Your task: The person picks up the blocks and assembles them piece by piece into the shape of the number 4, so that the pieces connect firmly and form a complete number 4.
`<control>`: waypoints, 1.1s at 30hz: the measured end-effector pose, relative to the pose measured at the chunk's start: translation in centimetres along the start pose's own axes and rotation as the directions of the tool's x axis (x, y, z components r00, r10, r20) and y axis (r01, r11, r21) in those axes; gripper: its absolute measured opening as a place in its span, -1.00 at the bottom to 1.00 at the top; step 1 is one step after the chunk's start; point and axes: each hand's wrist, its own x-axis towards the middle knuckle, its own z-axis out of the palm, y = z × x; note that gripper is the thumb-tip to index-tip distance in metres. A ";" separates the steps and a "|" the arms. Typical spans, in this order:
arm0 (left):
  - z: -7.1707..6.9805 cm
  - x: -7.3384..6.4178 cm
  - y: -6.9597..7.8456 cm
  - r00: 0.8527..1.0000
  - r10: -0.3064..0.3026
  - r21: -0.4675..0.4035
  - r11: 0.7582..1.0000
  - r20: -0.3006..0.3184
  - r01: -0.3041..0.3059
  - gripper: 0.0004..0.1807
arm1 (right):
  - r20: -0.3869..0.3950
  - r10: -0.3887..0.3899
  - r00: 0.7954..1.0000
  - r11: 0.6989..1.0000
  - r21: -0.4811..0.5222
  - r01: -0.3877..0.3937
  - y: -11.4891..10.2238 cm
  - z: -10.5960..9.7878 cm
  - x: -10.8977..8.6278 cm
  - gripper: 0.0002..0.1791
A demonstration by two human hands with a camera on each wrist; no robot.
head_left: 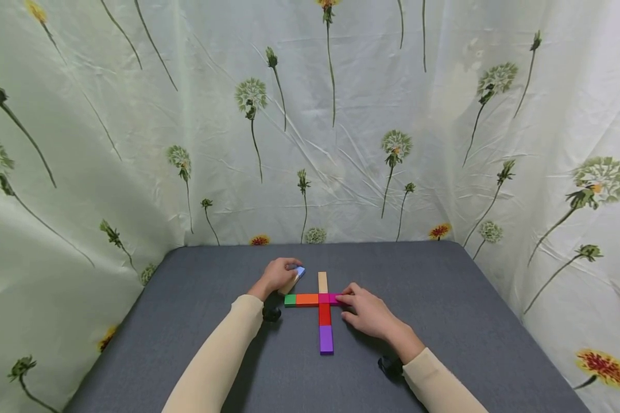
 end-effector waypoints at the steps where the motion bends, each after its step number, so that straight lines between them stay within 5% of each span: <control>1: 0.0 -0.1 0.0 1.000 -0.002 -0.003 1.000 0.001 0.002 -0.70 | 0.000 -0.002 1.000 1.000 -0.001 0.002 0.0 0.0 0.0 -0.49; 19: -0.3 -0.5 1.3 0.998 0.061 0.032 0.998 -0.030 -0.060 -0.58 | -0.059 -0.026 0.998 0.992 -0.124 0.018 0.1 -0.7 -0.6 -0.57; 27: -2.0 -3.8 2.6 0.983 0.137 0.117 0.986 -0.125 -0.123 -0.56 | -0.067 -0.099 0.993 0.969 -0.233 0.081 -0.8 -1.4 -0.2 -0.63; 33: -3.3 -6.8 4.4 0.945 0.241 0.240 0.953 -0.220 -0.186 -0.52 | -0.133 -0.120 0.984 0.949 -0.307 0.075 -1.5 -2.5 -0.3 -0.64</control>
